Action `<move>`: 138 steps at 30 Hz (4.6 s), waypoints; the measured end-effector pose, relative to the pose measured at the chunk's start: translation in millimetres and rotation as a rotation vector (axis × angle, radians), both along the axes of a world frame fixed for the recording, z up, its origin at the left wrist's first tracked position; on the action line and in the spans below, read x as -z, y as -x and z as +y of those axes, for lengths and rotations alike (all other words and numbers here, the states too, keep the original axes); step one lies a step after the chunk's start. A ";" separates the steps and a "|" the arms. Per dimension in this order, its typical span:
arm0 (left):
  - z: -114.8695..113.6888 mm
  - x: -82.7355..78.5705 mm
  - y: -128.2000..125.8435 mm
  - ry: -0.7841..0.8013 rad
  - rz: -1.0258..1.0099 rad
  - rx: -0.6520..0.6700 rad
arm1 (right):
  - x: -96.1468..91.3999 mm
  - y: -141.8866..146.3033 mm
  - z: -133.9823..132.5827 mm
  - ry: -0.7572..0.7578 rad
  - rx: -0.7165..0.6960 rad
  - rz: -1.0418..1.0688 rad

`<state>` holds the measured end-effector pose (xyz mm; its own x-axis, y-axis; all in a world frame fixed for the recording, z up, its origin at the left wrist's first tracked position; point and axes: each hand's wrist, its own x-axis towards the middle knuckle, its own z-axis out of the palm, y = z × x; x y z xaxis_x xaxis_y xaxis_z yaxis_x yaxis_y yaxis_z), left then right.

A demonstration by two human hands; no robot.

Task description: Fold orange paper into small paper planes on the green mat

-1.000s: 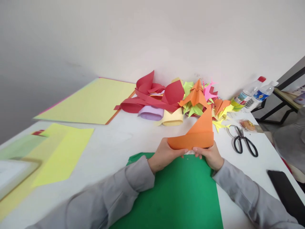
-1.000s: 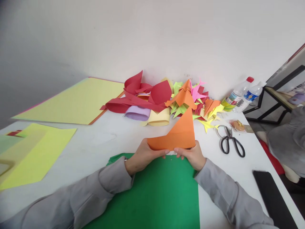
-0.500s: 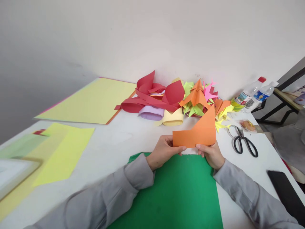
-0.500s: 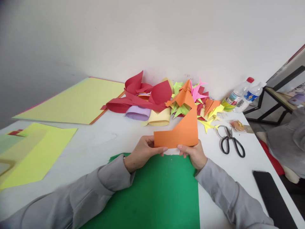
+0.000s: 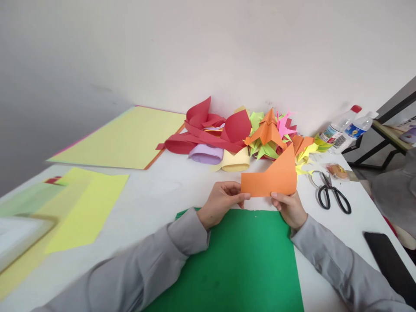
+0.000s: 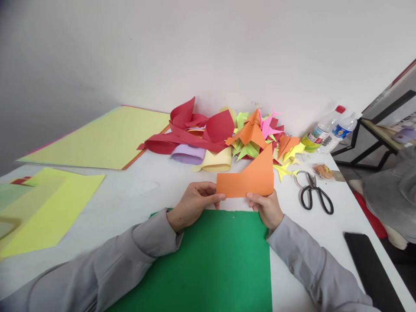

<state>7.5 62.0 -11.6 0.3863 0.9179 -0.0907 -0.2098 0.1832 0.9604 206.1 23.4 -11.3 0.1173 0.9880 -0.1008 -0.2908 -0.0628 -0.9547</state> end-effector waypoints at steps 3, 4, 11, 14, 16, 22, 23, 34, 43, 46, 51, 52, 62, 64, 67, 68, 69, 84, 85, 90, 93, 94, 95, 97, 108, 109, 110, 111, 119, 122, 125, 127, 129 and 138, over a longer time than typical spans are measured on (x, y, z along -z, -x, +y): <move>0.8 1.1 0.3 -0.002 -0.003 -0.005 | 1.3 -0.7 0.9 0.007 0.006 0.021; 1.0 1.3 0.3 -0.001 -0.004 -0.010 | 1.5 -0.8 1.1 0.008 0.009 0.023; 0.3 -2.5 -2.2 0.024 0.005 -0.095 | 0.3 -0.6 1.5 0.019 0.021 0.028; 0.3 -2.9 -2.8 0.029 0.009 -0.110 | 0.7 -1.3 1.4 0.024 0.026 0.025; 0.8 -2.6 -2.6 0.044 -0.002 -0.105 | 1.7 -2.1 1.5 0.020 0.027 0.022; 1.1 -4.1 -1.2 0.137 -0.046 -0.063 | 2.4 -2.8 2.0 0.011 0.032 0.024; 0.9 -4.7 -1.2 0.144 -0.052 -0.063 | 2.3 -2.7 2.0 0.011 0.032 0.031; 0.9 -8.1 -0.5 0.215 -0.179 -0.096 | 2.4 -3.5 2.8 -0.034 0.024 0.040; -21.2 -8.2 -16.6 0.035 -0.133 0.135 | -1.3 2.6 -3.3 -0.115 -0.114 -0.109; -24.2 -7.5 -19.8 -0.059 -0.096 0.108 | 2.2 10.1 -7.2 -0.127 -0.150 -0.149; -25.3 -5.8 -19.6 -0.153 0.026 0.015 | 6.3 21.5 -10.8 -0.129 -0.142 -0.175; -24.9 -4.6 -19.1 -0.154 0.049 -0.004 | 6.4 22.1 -11.0 -0.116 -0.113 -0.186; -21.4 4.3 -17.5 -0.059 0.111 -0.068 | 6.5 18.7 -8.4 -0.016 0.003 -0.179; -20.8 4.2 -17.2 -0.038 0.105 -0.109 | 6.6 17.6 -6.6 -0.006 0.020 -0.121; -20.1 2.3 -16.0 -0.049 0.124 -0.112 | 6.1 15.7 -5.0 -0.008 -0.006 -0.090; -20.2 1.2 -15.5 -0.065 0.156 -0.101 | 6.0 15.2 -5.0 -0.012 -0.023 -0.096; -20.4 0.1 -14.9 -0.082 0.195 -0.088 | 6.1 14.9 -5.1 -0.017 -0.044 -0.108; -20.5 0.2 -15.7 0.036 0.114 -0.170 | 3.4 17.8 -3.8 0.008 0.011 -0.035; -20.6 -0.8 -16.0 0.043 0.099 -0.169 | 3.5 17.8 -3.7 0.010 0.006 -0.024; -19.7 -0.2 -16.9 0.074 0.068 -0.178 | 4.3 16.4 -2.8 -0.011 -0.012 0.077; -20.1 -0.1 -17.2 0.040 0.060 -0.145 | 4.4 16.0 -3.3 -0.065 -0.105 0.058; -20.7 -1.1 -17.3 0.003 0.068 -0.114 | 4.5 16.0 -3.8 -0.084 -0.146 0.021; -21.4 -2.6 -17.4 -0.044 0.085 -0.078 | 4.8 16.0 -4.4 -0.099 -0.176 -0.023; -23.0 -6.4 -17.5 -0.144 0.143 -0.013 | 5.2 16.1 -5.8 -0.109 -0.198 -0.096; -19.3 -4.1 -13.9 -0.106 0.166 -0.100 | 4.5 16.5 -6.6 -0.020 -0.097 -0.082; -17.9 -2.6 -13.7 -0.089 0.117 -0.118 | 4.4 16.3 -6.0 0.000 -0.072 -0.060; -16.3 -1.3 -13.4 -0.076 0.075 -0.132 | 4.1 16.2 -5.3 0.019 -0.054 -0.040; -14.8 -0.2 -13.0 -0.066 0.045 -0.141 | 3.7 16.0 -4.6 0.033 -0.039 -0.020; -7.8 3.2 -7.3 -0.065 -0.020 -0.261 | -0.9 14.2 -3.7 0.056 0.024 0.034; -6.6 3.6 -6.1 -0.060 -0.007 -0.312 | -0.6 13.6 -4.5 0.039 0.033 0.033; -5.1 3.0 -5.2 -0.053 0.004 -0.344 | 1.0 12.5 -5.0 0.021 0.026 0.037; -4.1 2.8 -4.5 -0.049 0.011 -0.350 | 2.0 11.6 -5.0 0.024 0.021 0.033; -3.3 2.9 -3.9 -0.050 0.012 -0.347 | 2.7 10.8 -4.9 0.029 0.022 0.032; -3.1 -0.3 -4.3 0.001 -0.047 -0.349 | 3.3 10.1 -5.0 0.026 0.010 0.028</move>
